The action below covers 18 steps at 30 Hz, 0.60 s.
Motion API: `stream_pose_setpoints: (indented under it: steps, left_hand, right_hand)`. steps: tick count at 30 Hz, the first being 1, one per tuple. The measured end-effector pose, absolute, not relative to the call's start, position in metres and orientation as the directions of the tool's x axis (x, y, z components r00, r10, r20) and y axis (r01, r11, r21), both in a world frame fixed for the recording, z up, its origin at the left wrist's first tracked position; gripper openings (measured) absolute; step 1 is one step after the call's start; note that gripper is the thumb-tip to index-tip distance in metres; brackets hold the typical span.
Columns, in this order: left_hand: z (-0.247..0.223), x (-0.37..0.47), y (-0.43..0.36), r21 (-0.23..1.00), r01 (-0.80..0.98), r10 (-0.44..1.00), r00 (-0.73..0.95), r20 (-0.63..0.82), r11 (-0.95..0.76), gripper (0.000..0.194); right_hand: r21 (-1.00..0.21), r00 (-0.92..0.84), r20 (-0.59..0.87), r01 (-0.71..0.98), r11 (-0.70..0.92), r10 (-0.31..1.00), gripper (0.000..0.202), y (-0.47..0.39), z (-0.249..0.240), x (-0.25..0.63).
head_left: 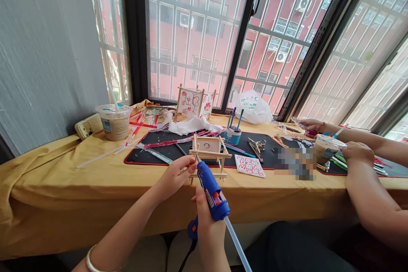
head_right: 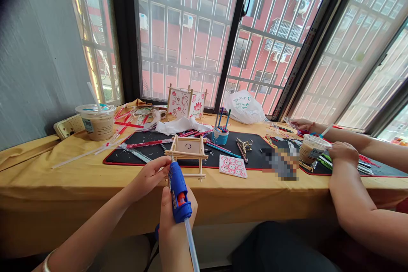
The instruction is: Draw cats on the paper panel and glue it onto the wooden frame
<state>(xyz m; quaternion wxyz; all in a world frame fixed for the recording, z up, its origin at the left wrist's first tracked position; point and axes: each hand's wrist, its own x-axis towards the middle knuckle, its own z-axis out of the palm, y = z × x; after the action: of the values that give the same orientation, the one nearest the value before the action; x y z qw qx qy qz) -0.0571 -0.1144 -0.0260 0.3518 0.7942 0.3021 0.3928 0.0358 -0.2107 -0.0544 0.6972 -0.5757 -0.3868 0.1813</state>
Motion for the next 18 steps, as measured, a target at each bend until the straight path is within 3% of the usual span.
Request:
stream_pose_setpoints:
  steps: [18]
  left_hand:
    - [-0.027, -0.057, -0.115, 0.785, 0.188, 0.738, 0.52, 0.43, -0.59, 0.027]
  right_hand:
    - [-0.943, 0.617, 0.273, 0.018, 0.333, 0.739, 0.028, -0.216, -0.038, 0.029]
